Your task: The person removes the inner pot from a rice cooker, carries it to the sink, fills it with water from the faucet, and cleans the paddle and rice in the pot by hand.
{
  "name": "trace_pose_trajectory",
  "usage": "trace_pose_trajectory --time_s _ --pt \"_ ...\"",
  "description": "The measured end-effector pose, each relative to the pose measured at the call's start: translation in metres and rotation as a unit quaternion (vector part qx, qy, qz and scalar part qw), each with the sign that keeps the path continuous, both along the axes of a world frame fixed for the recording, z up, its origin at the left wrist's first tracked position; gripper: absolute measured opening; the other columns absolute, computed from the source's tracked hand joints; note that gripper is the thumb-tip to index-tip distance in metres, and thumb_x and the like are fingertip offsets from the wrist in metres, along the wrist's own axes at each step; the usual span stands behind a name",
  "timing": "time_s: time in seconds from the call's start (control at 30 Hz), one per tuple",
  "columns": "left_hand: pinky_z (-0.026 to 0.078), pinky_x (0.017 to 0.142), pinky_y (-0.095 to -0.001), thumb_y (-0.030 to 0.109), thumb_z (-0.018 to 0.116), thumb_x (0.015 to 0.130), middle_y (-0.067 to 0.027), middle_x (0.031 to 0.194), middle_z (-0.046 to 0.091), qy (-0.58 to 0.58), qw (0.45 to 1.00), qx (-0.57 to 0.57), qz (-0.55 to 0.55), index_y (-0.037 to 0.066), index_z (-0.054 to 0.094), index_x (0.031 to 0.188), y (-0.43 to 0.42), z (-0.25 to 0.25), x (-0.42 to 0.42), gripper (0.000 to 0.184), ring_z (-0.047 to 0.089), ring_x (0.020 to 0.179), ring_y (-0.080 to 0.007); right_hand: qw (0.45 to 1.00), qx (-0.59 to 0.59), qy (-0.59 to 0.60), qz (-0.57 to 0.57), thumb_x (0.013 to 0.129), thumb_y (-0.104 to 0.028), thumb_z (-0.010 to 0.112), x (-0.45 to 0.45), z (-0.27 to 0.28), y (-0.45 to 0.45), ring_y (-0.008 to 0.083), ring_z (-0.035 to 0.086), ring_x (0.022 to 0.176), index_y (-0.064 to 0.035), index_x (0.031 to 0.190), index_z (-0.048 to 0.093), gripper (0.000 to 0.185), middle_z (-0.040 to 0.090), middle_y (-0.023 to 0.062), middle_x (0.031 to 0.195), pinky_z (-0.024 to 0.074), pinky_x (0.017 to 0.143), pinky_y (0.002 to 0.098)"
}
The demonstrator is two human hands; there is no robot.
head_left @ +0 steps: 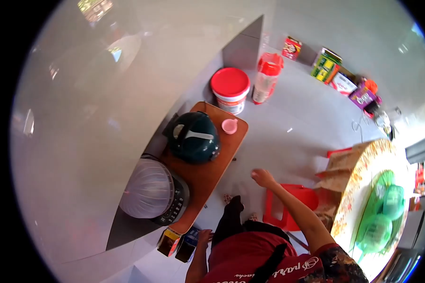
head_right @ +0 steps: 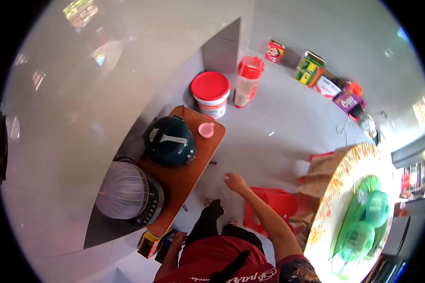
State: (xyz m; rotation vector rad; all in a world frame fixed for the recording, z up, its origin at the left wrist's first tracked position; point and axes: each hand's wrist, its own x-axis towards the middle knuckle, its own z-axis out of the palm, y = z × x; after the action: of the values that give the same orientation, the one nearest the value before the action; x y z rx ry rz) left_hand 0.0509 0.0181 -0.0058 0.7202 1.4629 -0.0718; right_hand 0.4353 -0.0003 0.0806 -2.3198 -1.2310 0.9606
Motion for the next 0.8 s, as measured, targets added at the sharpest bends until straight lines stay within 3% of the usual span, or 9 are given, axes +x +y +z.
trace_pose_trajectory --time_s 0.17,0.27,0.3,0.4,0.47,0.63,0.7,0.77,0.8 --pt "0.051 0.052 -0.0293 0.019 0.057 0.079 -0.0097 0.072 0.061 0.004 0.992 -0.011 0.124 0.005 0.056 0.094 0.038 -0.003 -0.046 0.02 0.059 0.056 -0.0189 0.986 0.167 0.009 -0.002 0.08 -0.029 0.055 -0.015 0.022 0.196 0.0363 0.052 0.1 -0.0012 0.108 0.049 0.04 0.054 0.0235 0.108 0.041 0.086 0.0424" --pt "0.049 0.053 -0.0288 0.02 0.057 0.08 -0.0082 0.074 0.061 -0.015 0.981 0.034 0.189 0.006 0.056 0.095 0.062 0.001 -0.035 0.021 0.06 0.059 -0.0188 0.989 0.137 0.042 -0.028 0.08 -0.032 0.058 -0.019 0.044 0.253 0.0358 0.049 0.105 -0.0011 0.113 0.044 0.047 0.051 0.0266 0.111 0.0387 0.089 0.0427" --pt "0.049 0.057 -0.0288 0.022 0.056 0.081 -0.0088 0.077 0.062 -0.067 0.976 0.035 0.204 0.005 0.055 0.096 0.07 -0.016 -0.041 0.023 0.061 0.063 -0.0189 0.989 0.146 0.02 -0.036 0.075 -0.034 0.061 -0.018 0.031 0.269 0.034 0.055 0.097 -0.0062 0.113 0.044 0.05 0.056 0.0204 0.103 0.0429 0.083 0.042" --pt "0.049 0.061 -0.0293 0.024 0.054 0.083 -0.0103 0.082 0.062 -0.027 0.964 0.075 0.255 0.005 0.054 0.096 0.095 0.048 0.01 0.023 0.062 0.069 -0.0198 0.992 0.012 0.125 -0.031 0.074 -0.033 0.062 -0.01 0.049 0.291 0.0341 0.055 0.097 -0.0067 0.113 0.043 0.051 0.057 0.0215 0.1 0.043 0.081 0.0427" --pt "0.049 0.065 -0.0308 0.026 0.051 0.085 -0.0115 0.086 0.062 -0.05 0.952 0.086 0.29 0.005 0.054 0.097 0.102 0.058 0.038 0.024 0.062 0.075 -0.0212 0.986 0.062 0.152 0.015 0.077 -0.023 0.063 -0.003 0.009 0.293 0.0159 0.055 0.049 -0.0039 0.098 0.048 0.032 0.056 0.0078 0.063 0.0439 0.041 0.0286" --pt "0.049 0.071 -0.0338 0.026 0.05 0.087 -0.0109 0.09 0.061 -0.147 0.901 0.13 0.387 0.007 0.052 0.097 0.124 0.093 0.123 0.021 0.061 0.082 -0.0227 0.9 -0.087 0.417 0.091 0.081 -0.016 0.057 0.029 0.013 0.297 0.0119 0.05 0.046 -0.0034 0.085 0.057 0.014 0.056 0.0047 0.064 0.0418 0.039 0.0231" --pt "0.048 0.074 -0.0341 0.026 0.049 0.088 -0.0098 0.093 0.061 -0.193 0.883 0.135 0.406 0.007 0.052 0.1 0.13 0.104 0.16 0.023 0.06 0.085 -0.023 0.915 -0.21 0.276 0.207 0.08 -0.018 0.056 0.051 0.06 0.285 0.0157 0.054 0.05 -0.0047 0.086 0.061 0.015 0.057 0.0046 0.063 0.0464 0.045 0.0263" --pt "0.047 0.078 -0.0346 0.028 0.048 0.089 -0.0104 0.097 0.06 -0.232 0.882 0.108 0.395 0.006 0.052 0.105 0.14 0.123 0.201 0.027 0.059 0.089 -0.0231 0.851 -0.219 0.424 0.22 0.081 -0.02 0.056 0.083 0.017 0.248 0.0145 0.056 0.059 -0.0061 0.092 0.062 0.018 0.058 0.0023 0.071 0.048 0.052 0.0252" --pt "0.047 0.08 -0.0348 0.028 0.048 0.089 -0.0107 0.099 0.06 -0.252 0.88 0.092 0.392 0.005 0.052 0.108 0.142 0.131 0.221 0.03 0.058 0.091 -0.0231 0.835 -0.266 0.43 0.218 0.08 -0.022 0.058 0.087 0.049 0.241 0.0137 0.057 0.068 -0.0068 0.097 0.062 0.024 0.058 0.0022 0.078 0.0487 0.057 0.0255"
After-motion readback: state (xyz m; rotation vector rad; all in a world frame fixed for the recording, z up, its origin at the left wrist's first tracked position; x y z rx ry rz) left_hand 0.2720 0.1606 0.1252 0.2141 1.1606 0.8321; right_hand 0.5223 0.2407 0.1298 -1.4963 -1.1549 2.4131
